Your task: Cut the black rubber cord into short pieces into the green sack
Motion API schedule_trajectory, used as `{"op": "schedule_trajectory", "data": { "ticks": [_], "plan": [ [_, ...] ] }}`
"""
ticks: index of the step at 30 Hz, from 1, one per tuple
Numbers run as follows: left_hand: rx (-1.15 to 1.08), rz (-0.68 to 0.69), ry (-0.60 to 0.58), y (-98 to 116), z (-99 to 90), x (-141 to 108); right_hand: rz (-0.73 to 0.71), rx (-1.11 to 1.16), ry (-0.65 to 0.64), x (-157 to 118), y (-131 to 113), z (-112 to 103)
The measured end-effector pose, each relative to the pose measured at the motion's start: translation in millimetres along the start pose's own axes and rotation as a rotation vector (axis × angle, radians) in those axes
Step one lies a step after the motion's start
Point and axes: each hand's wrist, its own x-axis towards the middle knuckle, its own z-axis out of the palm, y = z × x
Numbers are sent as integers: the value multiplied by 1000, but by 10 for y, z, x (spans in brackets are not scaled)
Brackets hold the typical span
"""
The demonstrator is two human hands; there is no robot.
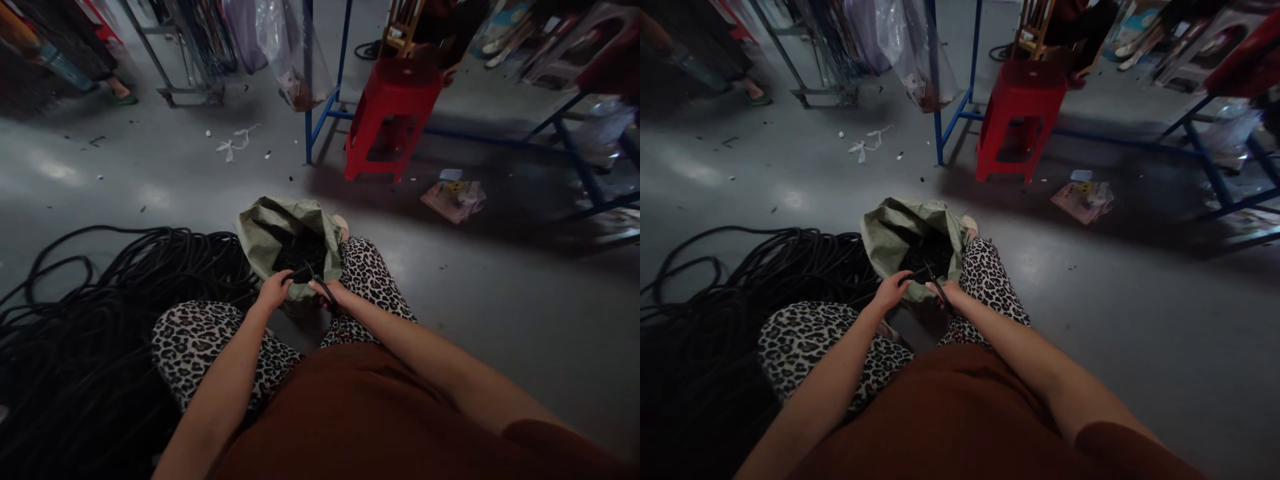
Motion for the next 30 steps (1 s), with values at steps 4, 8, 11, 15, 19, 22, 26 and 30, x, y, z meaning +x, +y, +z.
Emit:
{"op": "schedule_trajectory", "data": {
  "ticks": [4,8,11,15,19,22,26,30],
  "plan": [
    [-13,14,-21,-41,-4,3,11,100,-77,-29,-21,-16],
    [-27,1,-22,-58,7,11,3,171,-149,-35,-12,-29],
    [-16,-13,-16,-59,10,20,-4,160,-146,-33,-1,-30],
    [-8,-31,-11,-51,8,29,-16,133,-143,-32,6,-27],
    [-1,-26,-42,-30,1,29,-33,128,-148,-11,27,-29],
    [-3,-21,-74,-7,-10,23,-24,119,-138,13,46,-30],
    [-9,-22,-121,24,-42,13,-36,89,-127,7,38,-28],
    [-16,-15,-161,66,-94,4,-20,70,-114,-33,1,-19]
  ]
}}
